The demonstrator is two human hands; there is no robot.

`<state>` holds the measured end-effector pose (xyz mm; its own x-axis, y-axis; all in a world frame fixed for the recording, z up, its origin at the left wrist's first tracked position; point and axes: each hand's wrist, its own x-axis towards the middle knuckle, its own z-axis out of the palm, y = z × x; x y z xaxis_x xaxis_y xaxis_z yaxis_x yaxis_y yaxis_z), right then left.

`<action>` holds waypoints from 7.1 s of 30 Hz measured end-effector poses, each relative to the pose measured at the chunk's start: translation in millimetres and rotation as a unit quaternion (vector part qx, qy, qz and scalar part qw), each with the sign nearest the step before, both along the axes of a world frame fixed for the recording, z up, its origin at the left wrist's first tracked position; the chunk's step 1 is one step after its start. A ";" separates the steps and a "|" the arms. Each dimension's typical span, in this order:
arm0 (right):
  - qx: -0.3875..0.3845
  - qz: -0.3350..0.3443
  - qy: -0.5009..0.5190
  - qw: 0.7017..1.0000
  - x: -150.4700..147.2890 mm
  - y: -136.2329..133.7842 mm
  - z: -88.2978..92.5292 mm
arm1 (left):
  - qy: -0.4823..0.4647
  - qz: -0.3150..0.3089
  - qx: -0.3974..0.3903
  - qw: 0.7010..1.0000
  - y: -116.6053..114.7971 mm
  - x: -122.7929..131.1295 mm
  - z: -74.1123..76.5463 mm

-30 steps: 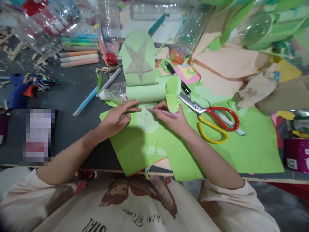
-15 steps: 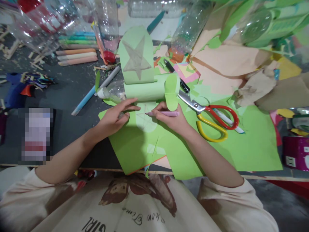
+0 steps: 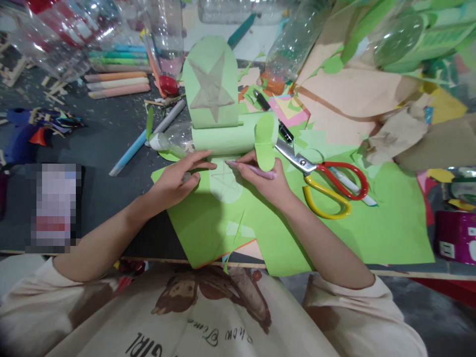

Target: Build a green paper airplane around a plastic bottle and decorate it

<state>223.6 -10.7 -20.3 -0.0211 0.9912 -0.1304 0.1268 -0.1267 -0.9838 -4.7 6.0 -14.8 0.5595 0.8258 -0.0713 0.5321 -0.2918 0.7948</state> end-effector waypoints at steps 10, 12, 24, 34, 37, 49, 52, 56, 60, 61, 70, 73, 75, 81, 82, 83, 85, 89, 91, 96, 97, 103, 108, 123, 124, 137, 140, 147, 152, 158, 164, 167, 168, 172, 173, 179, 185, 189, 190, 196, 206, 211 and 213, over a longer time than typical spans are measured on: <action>-0.012 0.044 -0.024 0.999 1.0 1.1 7.3 | 0.011 0.008 0.002 1.000 -0.5 -0.7 0.1; -0.013 0.044 -0.017 0.999 1.1 0.9 6.4 | 0.009 0.007 0.003 1.000 -0.1 -0.8 -1.2; -0.017 0.055 -0.020 0.998 3.1 -0.1 5.3 | 0.003 0.008 -0.009 1.000 -0.9 -0.4 3.1; 0.008 -0.001 0.003 1.000 0.7 2.3 -1.0 | 0.008 -0.004 0.005 1.000 0.0 -0.6 -0.6; 0.006 0.015 -0.005 1.000 0.4 2.5 2.4 | 0.012 -0.001 0.013 1.000 -0.2 0.0 0.2; -0.001 0.002 -0.012 1.000 3.1 2.3 -1.9 | 0.012 -0.001 0.011 1.000 0.5 1.0 2.2; 0.001 0.024 -0.020 0.999 2.8 2.5 1.3 | 0.007 -0.003 0.008 1.000 0.6 0.4 2.1; -0.002 0.032 -0.008 0.999 1.9 2.0 3.5 | -0.001 -0.006 0.000 1.000 0.2 -0.2 1.4; -0.004 0.006 -0.008 1.000 2.5 1.8 1.2 | -0.004 -0.001 -0.006 1.000 -0.3 -0.2 0.6; -0.004 0.010 -0.011 1.000 2.7 1.8 1.0 | -0.004 0.001 -0.005 1.000 -0.3 -0.2 0.6; 0.005 0.015 -0.008 1.000 2.6 3.1 0.9 | 0.014 -0.004 0.006 1.000 1.0 0.3 0.4; -0.002 0.029 -0.024 0.999 2.8 2.7 1.5 | 0.016 -0.008 0.013 1.000 0.8 -0.2 -0.6; -0.002 0.032 -0.020 0.999 3.1 2.4 2.0 | 0.016 -0.012 0.018 1.000 0.5 -0.5 -0.5; -0.007 0.018 -0.016 1.000 2.3 3.0 4.2 | 0.016 -0.001 0.009 1.000 0.1 -0.3 0.0; -0.007 0.020 -0.016 1.000 2.1 3.3 4.7 | 0.013 0.000 0.008 1.000 0.2 -0.2 -0.3; -0.005 0.019 -0.015 1.000 1.9 3.6 5.1 | 0.011 -0.001 0.007 1.000 0.3 -0.3 -0.6; 0.001 0.014 -0.015 1.000 2.1 4.2 5.5 | 0.012 -0.002 0.006 1.000 0.4 -0.4 -1.1; 0.008 0.019 -0.015 1.000 4.6 4.9 3.3 | 0.025 -0.004 0.012 1.000 0.3 -0.1 0.2; 0.011 0.016 -0.018 1.000 6.1 3.9 1.2 | 0.031 -0.006 0.014 0.999 0.3 0.5 1.6; 0.015 0.061 -0.019 0.998 4.3 -4.2 -1.4 | 0.013 -0.006 0.003 1.000 1.0 0.9 0.7; 0.019 0.069 -0.026 0.997 2.7 -6.0 -1.0 | 0.007 -0.007 0.003 1.000 1.3 0.6 -0.5; 0.027 0.110 -0.071 0.991 -6.7 -8.9 4.0 | -0.011 -0.010 0.002 1.000 1.9 -0.6 -4.1; 0.015 0.128 -0.059 0.990 -8.6 -7.4 5.8 | -0.006 -0.002 0.004 1.000 1.2 0.8 -1.2; 0.011 0.107 -0.063 0.992 -5.3 -7.8 1.7 | -0.002 -0.002 -0.005 1.000 1.3 0.0 -1.8; 0.011 0.109 -0.062 0.992 -5.6 -7.7 1.6 | -0.001 -0.001 -0.005 1.000 1.2 -0.1 -1.5; 0.004 0.120 -0.065 0.991 -5.1 -7.6 2.6 | 0.001 -0.013 0.013 1.000 1.8 -0.2 -2.6; 0.010 0.101 -0.079 0.992 -4.4 -7.8 1.6 | -0.005 -0.010 0.015 1.000 1.4 -0.9 -3.9; 0.007 0.112 -0.083 0.990 -3.8 -7.9 0.0 | -0.013 -0.023 0.023 0.999 1.9 -1.4 -4.1; 0.008 0.120 -0.071 0.990 -2.5 -8.4 -0.6 | -0.019 -0.025 0.032 0.999 1.7 -1.4 -4.5; 0.013 0.111 -0.079 0.991 -1.8 -9.0 -1.7 | -0.035 -0.021 0.033 0.999 1.3 -2.6 -9.2; 0.041 0.083 -0.093 0.991 -1.4 -10.2 -3.5 | -0.039 -0.019 0.030 0.999 1.7 -3.1 -10.8; 0.029 0.098 -0.094 0.990 -1.1 -9.9 -3.9 | -0.043 -0.024 0.031 0.998 2.0 -3.2 -10.8; 0.028 0.098 -0.095 0.990 -1.1 -9.8 -4.0 | -0.044 -0.025 0.032 0.998 2.0 -3.3 -10.8; 0.030 0.079 -0.094 0.992 0.0 -10.4 -4.7 | -0.041 -0.024 0.040 0.998 1.7 -3.0 -10.2; 0.027 0.082 -0.094 0.992 0.3 -10.5 -5.0 | -0.040 -0.023 0.041 0.998 1.7 -2.8 -10.0; 0.022 0.082 -0.100 0.991 0.2 -9.6 -4.1 | -0.036 -0.026 0.036 0.998 2.5 -1.7 -8.6; 0.021 0.086 -0.105 0.990 -0.2 -9.2 -3.6 | -0.032 -0.017 0.015 0.999 2.4 -1.4 -7.6; 0.013 0.089 -0.094 0.991 -0.1 -9.2 -2.8 | -0.025 -0.015 0.010 1.000 2.3 -1.1 -6.9; 0.009 0.097 -0.091 0.991 -0.3 -9.2 -2.5 | -0.023 -0.016 0.010 1.000 2.3 -1.1 -6.7; 0.003 0.092 -0.094 0.991 -1.4 -9.1 -0.3 | -0.022 -0.008 -0.003 1.000 2.0 -0.6 -5.8; -0.005 0.094 -0.098 0.991 -2.1 -8.8 0.2 | -0.017 -0.008 0.012 1.000 1.7 -0.8 -4.9; -0.001 0.092 -0.098 0.991 -1.0 -9.2 0.6 | -0.010 -0.011 0.017 1.000 1.3 -0.8 -4.7; 0.003 0.090 -0.101 0.991 -0.9 -9.1 0.2 | -0.010 -0.012 0.011 1.000 1.3 -0.4 -4.1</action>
